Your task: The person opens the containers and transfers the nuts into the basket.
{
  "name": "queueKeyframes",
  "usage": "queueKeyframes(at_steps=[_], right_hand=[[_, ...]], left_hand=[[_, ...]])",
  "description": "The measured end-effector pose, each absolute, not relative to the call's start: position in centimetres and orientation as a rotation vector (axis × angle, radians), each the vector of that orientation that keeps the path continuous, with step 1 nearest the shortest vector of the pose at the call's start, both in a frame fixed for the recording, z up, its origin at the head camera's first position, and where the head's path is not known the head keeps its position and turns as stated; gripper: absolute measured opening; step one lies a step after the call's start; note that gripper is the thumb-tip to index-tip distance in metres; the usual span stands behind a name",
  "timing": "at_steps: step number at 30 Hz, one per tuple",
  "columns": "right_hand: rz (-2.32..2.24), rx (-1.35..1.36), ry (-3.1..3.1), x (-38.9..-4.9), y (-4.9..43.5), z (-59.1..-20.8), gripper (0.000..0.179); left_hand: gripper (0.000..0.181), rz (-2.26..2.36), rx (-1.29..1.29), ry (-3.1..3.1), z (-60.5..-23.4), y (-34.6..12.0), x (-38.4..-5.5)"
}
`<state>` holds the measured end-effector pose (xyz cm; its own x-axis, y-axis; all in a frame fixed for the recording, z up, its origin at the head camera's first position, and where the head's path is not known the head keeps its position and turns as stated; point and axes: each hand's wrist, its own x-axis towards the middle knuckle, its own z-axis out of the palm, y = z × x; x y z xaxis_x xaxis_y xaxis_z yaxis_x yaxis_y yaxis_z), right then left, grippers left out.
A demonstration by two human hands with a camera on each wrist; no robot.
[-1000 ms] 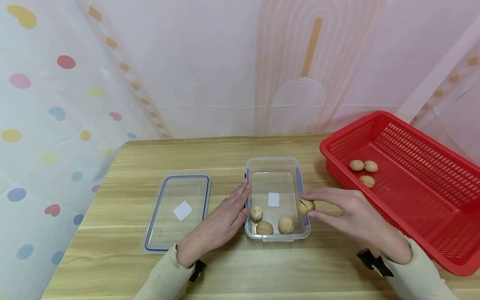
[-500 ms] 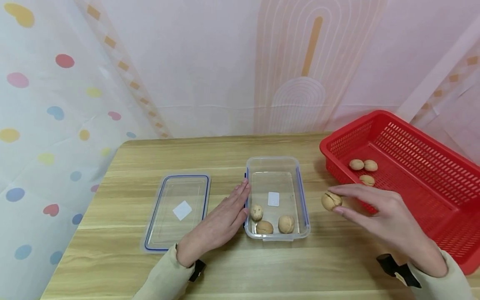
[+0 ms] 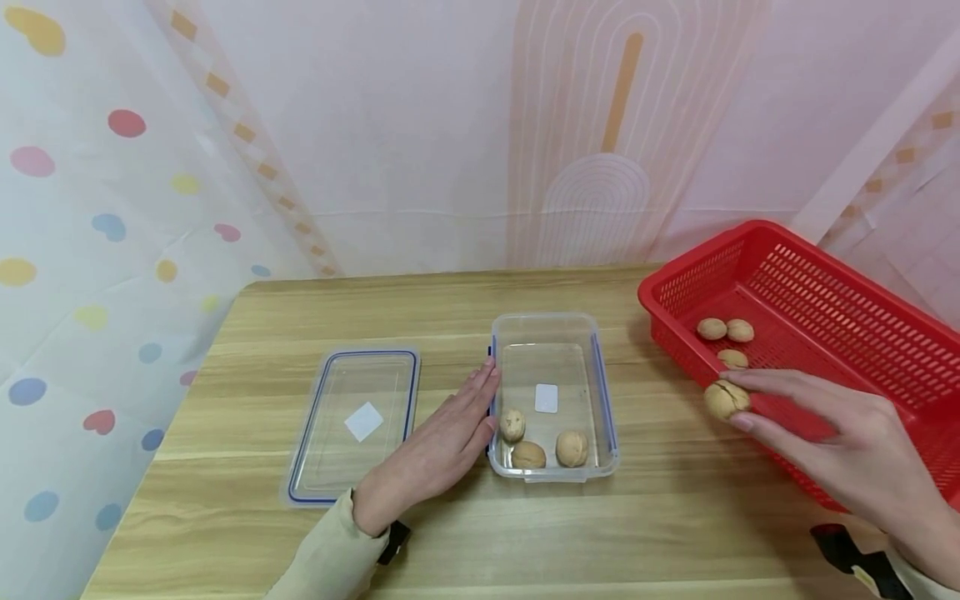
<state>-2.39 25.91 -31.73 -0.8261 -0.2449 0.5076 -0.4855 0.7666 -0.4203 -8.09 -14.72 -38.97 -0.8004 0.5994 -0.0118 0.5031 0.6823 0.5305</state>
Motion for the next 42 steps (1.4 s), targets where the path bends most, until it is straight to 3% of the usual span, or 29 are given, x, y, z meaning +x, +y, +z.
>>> queueKeyframes(at_steps=[8, 19, 32, 42], right_hand=[[0.617, 0.382, -2.644, -1.3, 28.0, -30.6, 0.060], [0.663, 0.345, -2.621, -1.5, 31.0, -30.5, 0.041], [0.853, 0.310, -2.599, -4.4, 34.3, -30.6, 0.038], [0.856, 0.084, -2.837, -7.1, 35.2, -30.2, 0.040]], left_hand=[[0.060, 0.772, 0.907, 2.715, -38.9, -14.7, -8.1], [0.060, 0.762, 0.908, 2.719, -39.0, -14.7, -8.1], [0.060, 0.767, 0.910, 2.722, -39.0, -14.7, -8.2], [0.061, 0.773, 0.912, 2.715, -39.1, -14.7, -8.2]])
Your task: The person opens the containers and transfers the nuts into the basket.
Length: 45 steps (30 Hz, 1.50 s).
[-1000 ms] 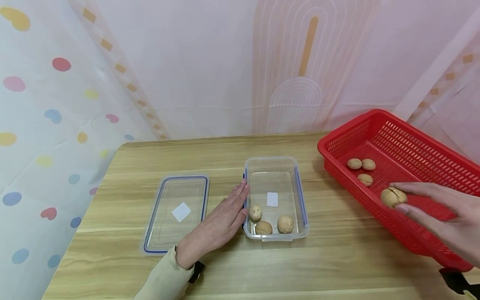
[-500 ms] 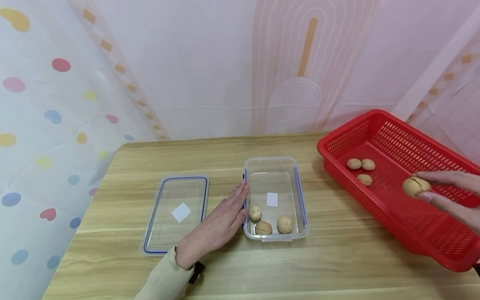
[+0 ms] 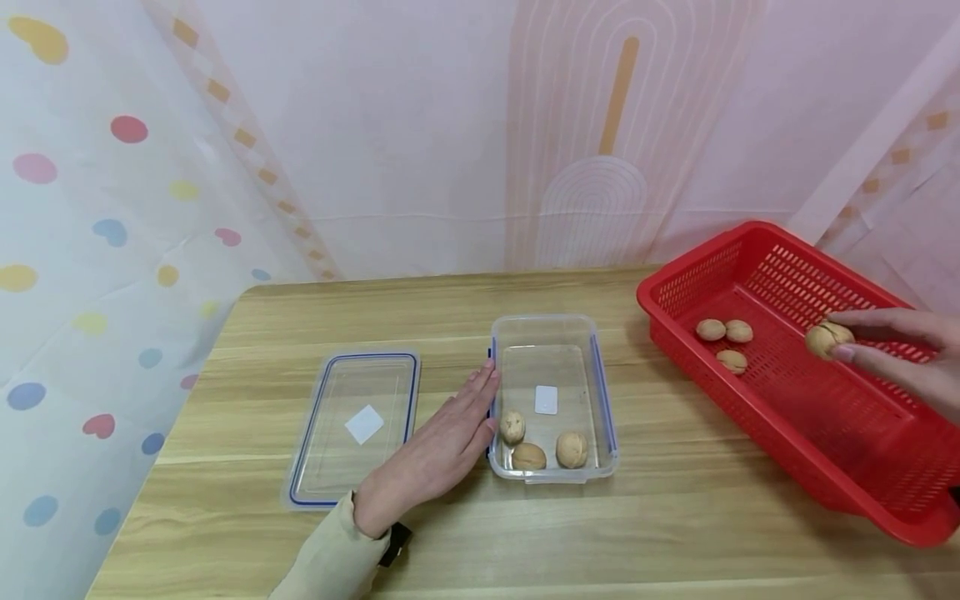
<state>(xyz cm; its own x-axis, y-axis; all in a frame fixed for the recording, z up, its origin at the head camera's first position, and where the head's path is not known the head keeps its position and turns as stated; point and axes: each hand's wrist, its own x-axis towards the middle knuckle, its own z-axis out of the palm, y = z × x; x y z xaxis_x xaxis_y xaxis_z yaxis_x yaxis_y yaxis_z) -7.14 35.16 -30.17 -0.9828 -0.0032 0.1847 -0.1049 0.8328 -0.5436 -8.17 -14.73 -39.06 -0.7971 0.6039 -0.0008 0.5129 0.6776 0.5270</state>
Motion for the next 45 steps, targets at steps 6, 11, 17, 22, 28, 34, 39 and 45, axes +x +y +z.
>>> queueKeyframes(at_steps=[6, 11, 17, 22, 28, 34, 39, 45], right_hand=[[0.798, 0.121, -2.945, -8.8, 35.9, -30.3, 0.041], [0.704, 0.169, -2.982, -9.8, 36.1, -30.6, 0.040], [0.608, 0.140, -3.053, -10.7, 36.3, -30.8, 0.048], [0.519, 0.199, -3.037, -11.6, 36.5, -31.4, 0.047], [0.479, 0.280, -3.039, -12.4, 36.3, -32.1, 0.047], [0.499, 0.345, -3.088, -13.0, 36.0, -32.8, 0.042], [0.520, 0.378, -3.119, -14.0, 36.1, -33.4, 0.039], [0.616, 0.342, -3.226, -14.8, 37.1, -34.3, 0.040]], left_hand=[[0.061, 0.771, 0.897, 2.714, -39.1, -14.6, -8.2], [0.061, 0.761, 0.889, 2.710, -39.0, -14.6, -8.1], [0.061, 0.755, 0.887, 2.712, -39.0, -14.5, -8.0], [0.061, 0.757, 0.876, 2.708, -39.0, -14.5, -7.9], [0.061, 0.754, 0.888, 2.715, -39.1, -14.5, -7.8], [0.060, 0.761, 0.886, 2.723, -39.2, -14.6, -7.6], [0.060, 0.776, 0.863, 2.722, -38.9, -14.7, -7.7], [0.060, 0.779, 0.874, 2.707, -38.8, -14.5, -7.9]])
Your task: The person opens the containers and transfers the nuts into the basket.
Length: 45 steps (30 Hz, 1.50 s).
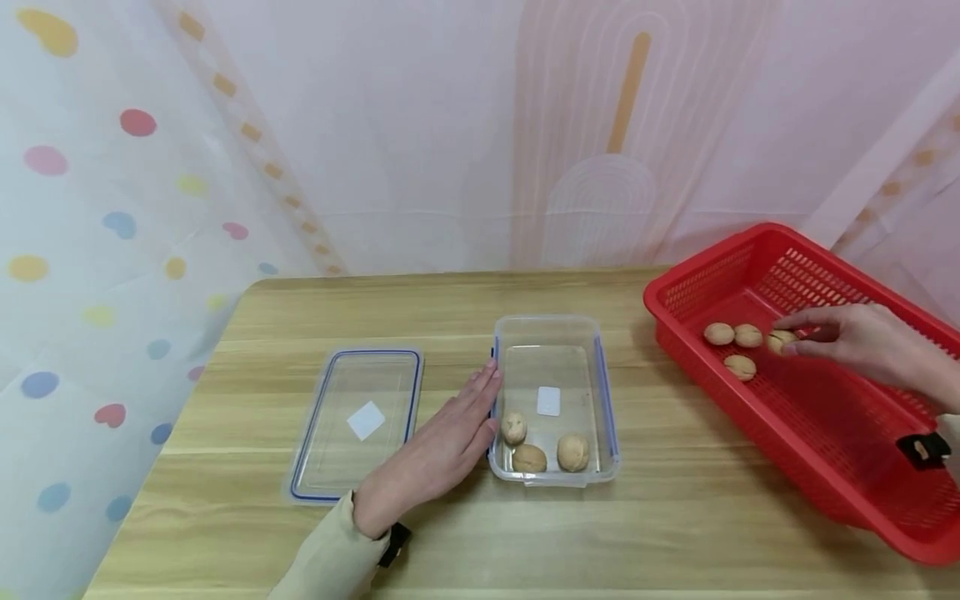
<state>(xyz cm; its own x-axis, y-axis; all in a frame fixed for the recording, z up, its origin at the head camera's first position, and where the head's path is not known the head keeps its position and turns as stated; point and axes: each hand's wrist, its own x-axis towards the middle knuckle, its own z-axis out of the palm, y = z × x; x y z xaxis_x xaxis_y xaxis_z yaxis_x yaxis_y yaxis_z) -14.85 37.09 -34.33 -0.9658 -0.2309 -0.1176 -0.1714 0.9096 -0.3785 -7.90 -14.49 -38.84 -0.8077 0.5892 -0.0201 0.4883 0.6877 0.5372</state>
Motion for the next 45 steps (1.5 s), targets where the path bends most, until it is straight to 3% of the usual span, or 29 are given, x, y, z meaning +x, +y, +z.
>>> queueKeyframes(at_steps=[23, 36, 45], right_hand=[[-0.602, -0.435, 2.808, -15.3, 38.1, -37.2, 0.028], [-0.513, -0.389, 2.804, -15.2, 38.1, -36.4, 0.039], [-0.483, -0.261, 2.828, -14.2, 37.7, -33.8, 0.053]], left_hand=[[0.060, 0.770, 0.897, 2.696, -38.9, -14.2, -8.0], [0.060, 0.774, 0.907, 2.704, -38.9, -14.1, -8.1], [0.060, 0.772, 0.910, 2.709, -39.0, -14.1, -8.2]])
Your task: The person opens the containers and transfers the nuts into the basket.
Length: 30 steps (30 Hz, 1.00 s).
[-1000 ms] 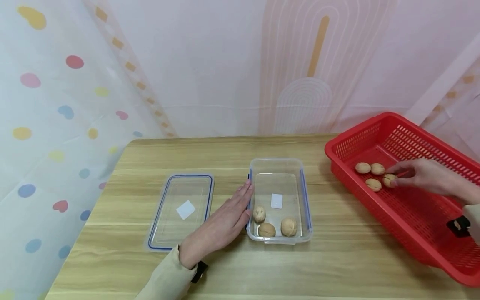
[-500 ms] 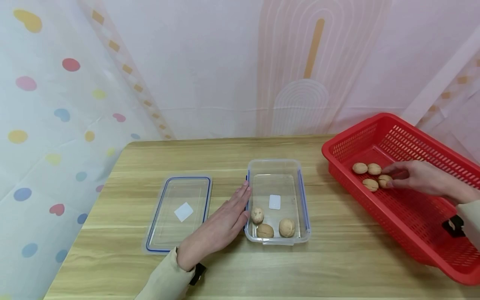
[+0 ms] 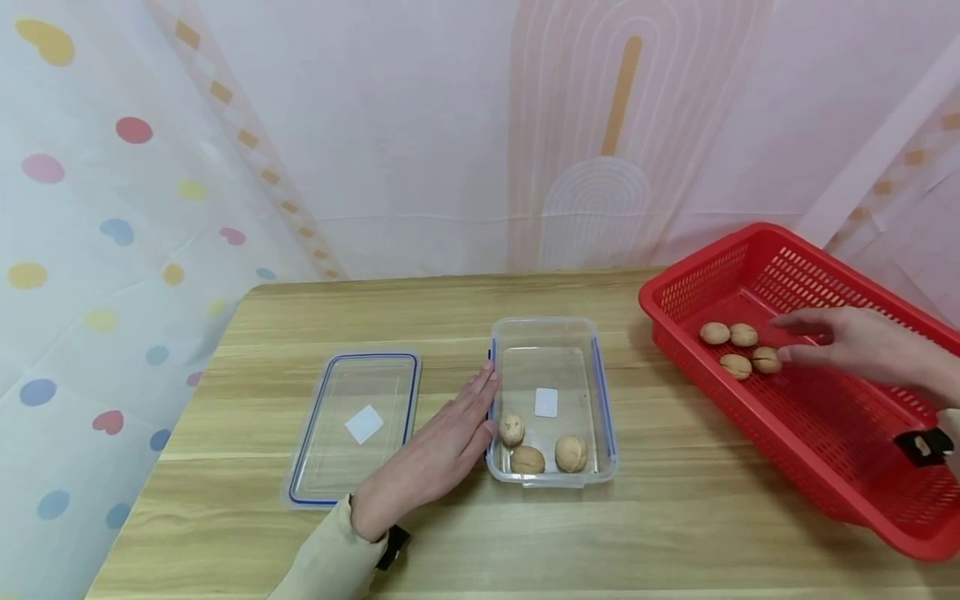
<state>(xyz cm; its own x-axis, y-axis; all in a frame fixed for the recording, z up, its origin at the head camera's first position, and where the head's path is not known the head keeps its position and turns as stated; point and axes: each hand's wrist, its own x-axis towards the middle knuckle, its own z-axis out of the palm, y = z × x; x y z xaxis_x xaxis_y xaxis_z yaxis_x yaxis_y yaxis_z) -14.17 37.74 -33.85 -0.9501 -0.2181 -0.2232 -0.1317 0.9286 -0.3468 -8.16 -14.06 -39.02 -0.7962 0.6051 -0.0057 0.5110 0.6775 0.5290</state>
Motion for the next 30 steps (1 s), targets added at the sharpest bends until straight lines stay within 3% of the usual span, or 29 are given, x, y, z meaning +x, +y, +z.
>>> queueKeyframes(at_steps=[6, 13, 30], right_hand=[[-0.491, -0.249, 2.887, -12.7, 36.7, -32.2, 0.056], [-0.481, -0.338, 3.106, -10.9, 35.6, -31.5, 0.045], [-0.759, -0.226, 3.293, -6.7, 32.6, -29.1, 0.037]], left_hand=[[0.060, 0.788, 0.905, 2.704, -39.1, -13.9, -8.3], [0.060, 0.797, 0.900, 2.719, -38.9, -13.9, -8.3], [0.054, 0.789, 0.921, 2.731, -38.6, -14.1, -8.4]])
